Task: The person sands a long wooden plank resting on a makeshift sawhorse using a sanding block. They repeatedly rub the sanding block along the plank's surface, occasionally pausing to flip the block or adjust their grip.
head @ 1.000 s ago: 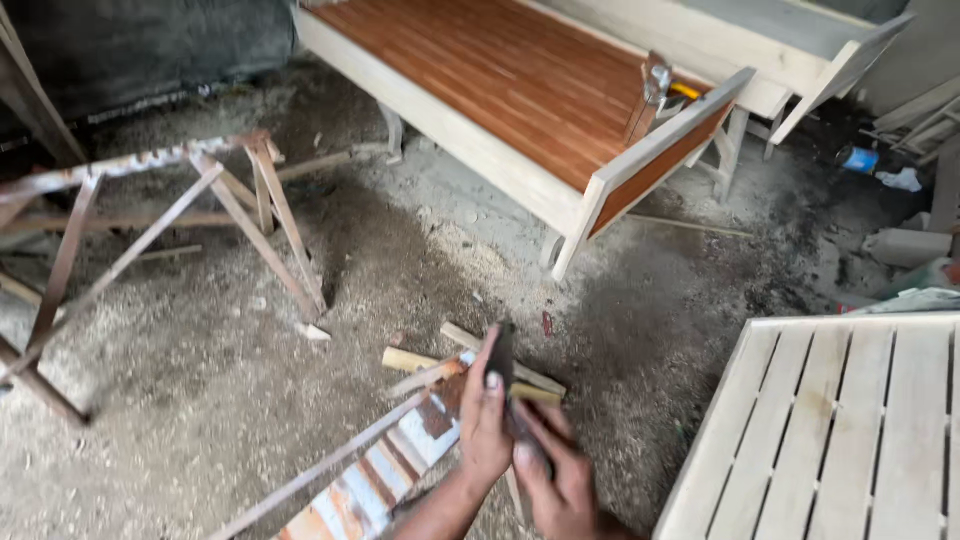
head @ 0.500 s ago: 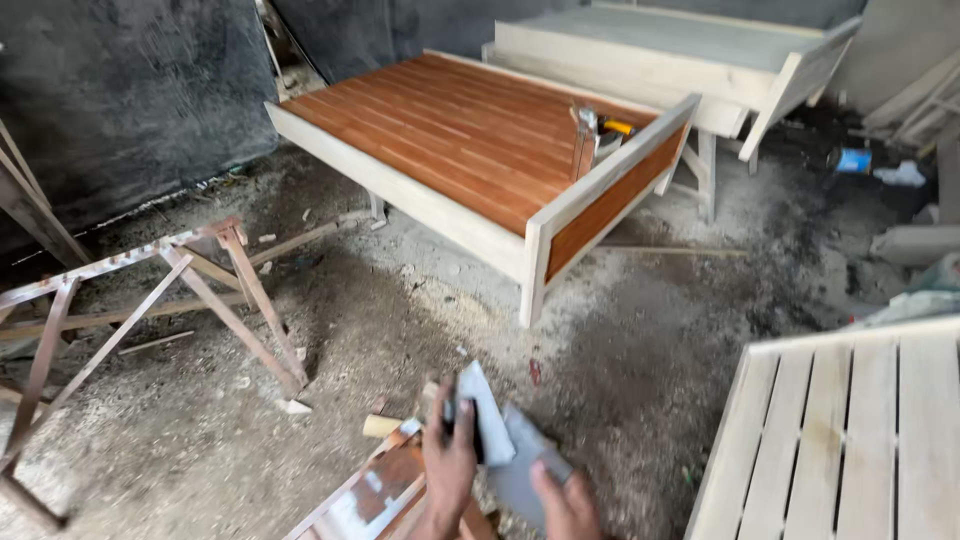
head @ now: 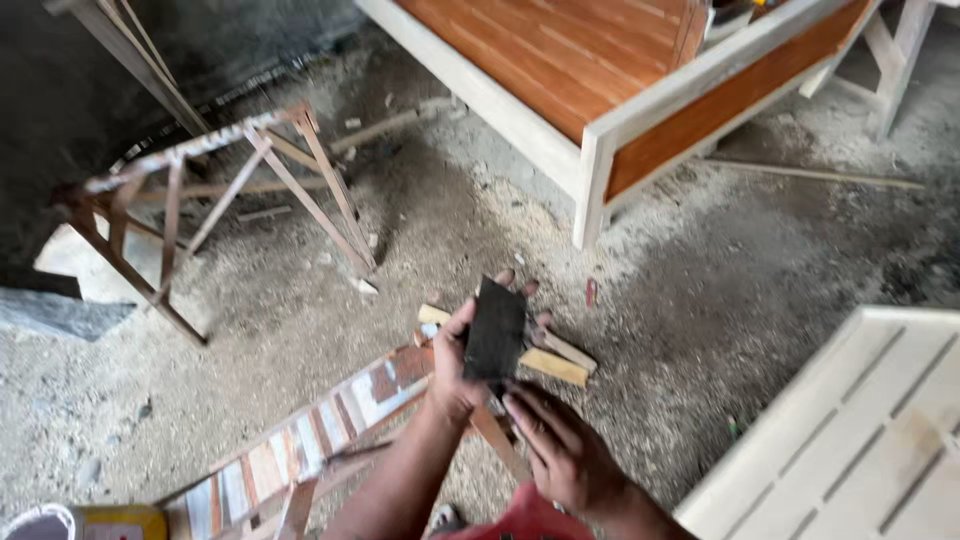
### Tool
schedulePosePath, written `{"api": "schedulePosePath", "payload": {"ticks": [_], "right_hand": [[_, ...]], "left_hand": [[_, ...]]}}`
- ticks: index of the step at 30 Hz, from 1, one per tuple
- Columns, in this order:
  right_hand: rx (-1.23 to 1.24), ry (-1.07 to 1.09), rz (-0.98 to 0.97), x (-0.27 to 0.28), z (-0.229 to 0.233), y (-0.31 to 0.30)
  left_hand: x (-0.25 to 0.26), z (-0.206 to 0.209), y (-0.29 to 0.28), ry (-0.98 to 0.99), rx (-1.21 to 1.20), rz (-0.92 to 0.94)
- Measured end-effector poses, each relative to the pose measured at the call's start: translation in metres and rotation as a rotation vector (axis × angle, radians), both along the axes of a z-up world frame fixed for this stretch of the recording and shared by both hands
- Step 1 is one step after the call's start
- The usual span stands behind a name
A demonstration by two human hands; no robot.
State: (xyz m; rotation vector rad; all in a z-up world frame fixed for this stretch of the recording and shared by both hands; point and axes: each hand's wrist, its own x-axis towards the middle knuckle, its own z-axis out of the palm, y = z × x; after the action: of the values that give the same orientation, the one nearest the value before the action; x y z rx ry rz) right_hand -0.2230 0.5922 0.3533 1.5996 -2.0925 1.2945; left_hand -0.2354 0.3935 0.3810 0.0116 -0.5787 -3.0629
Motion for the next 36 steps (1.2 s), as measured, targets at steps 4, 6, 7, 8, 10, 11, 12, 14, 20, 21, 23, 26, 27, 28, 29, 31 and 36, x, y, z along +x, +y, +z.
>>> {"api": "schedulePosePath", "payload": {"ticks": [4,6,7,8,10,11,12,14,20,21,23,26,27,28,29,31,36], "right_hand": [[0.01,0.174,0.048,-0.012,0.026,-0.005],[-0.03,0.171,0.075,-0.018,0.028,-0.006],[-0.051,0.172,0.089,-0.02,0.028,-0.006],[-0.081,0.157,0.074,-0.02,0.028,-0.007],[-0.141,0.129,0.046,-0.015,0.027,-0.008],[-0.178,0.123,0.021,-0.01,0.027,-0.009],[-0.215,0.121,-0.004,-0.008,0.028,-0.011],[-0.274,0.118,-0.032,-0.006,0.03,-0.016],[-0.415,0.088,-0.099,-0.003,0.034,-0.023],[-0.45,0.091,-0.143,-0.011,0.035,-0.027],[-0.5,0.076,-0.188,-0.031,0.035,-0.031],[-0.482,-0.165,-0.24,-0.042,0.03,-0.022],[-0.44,-0.337,-0.256,-0.051,0.027,-0.017],[-0.391,-0.503,-0.254,-0.06,0.023,-0.008],[-0.346,-0.57,-0.216,-0.068,0.02,-0.001],[-0.266,-0.728,-0.149,-0.065,0.015,0.001],[-0.128,0.155,0.06,-0.025,0.033,0.009]], "left_hand": [[-0.006,0.009,0.017,0.074,-0.163,0.024],[-0.011,0.009,0.015,0.075,-0.284,0.009],[-0.012,0.01,0.017,0.087,-0.344,-0.002],[-0.013,0.013,0.018,0.103,-0.408,-0.015],[-0.01,0.021,0.021,0.133,-0.511,-0.031],[-0.005,0.026,0.023,0.147,-0.55,-0.035],[-0.007,0.032,0.023,0.165,-0.59,-0.038],[-0.003,0.039,0.027,0.219,-0.669,-0.021],[0.0,0.038,0.031,0.464,-0.995,0.106],[0.001,0.035,0.036,0.531,-1.1,0.175],[0.0,0.025,0.052,0.428,-1.028,0.281],[0.011,0.017,0.062,0.268,-1.1,0.299],[0.01,0.016,0.062,0.221,-1.157,0.285],[0.013,0.016,0.064,0.249,-1.098,0.286],[0.016,0.017,0.066,0.275,-1.039,0.287],[0.022,0.024,0.059,0.249,-0.806,0.281],[-0.005,0.04,0.034,0.225,-0.247,0.215]]}}
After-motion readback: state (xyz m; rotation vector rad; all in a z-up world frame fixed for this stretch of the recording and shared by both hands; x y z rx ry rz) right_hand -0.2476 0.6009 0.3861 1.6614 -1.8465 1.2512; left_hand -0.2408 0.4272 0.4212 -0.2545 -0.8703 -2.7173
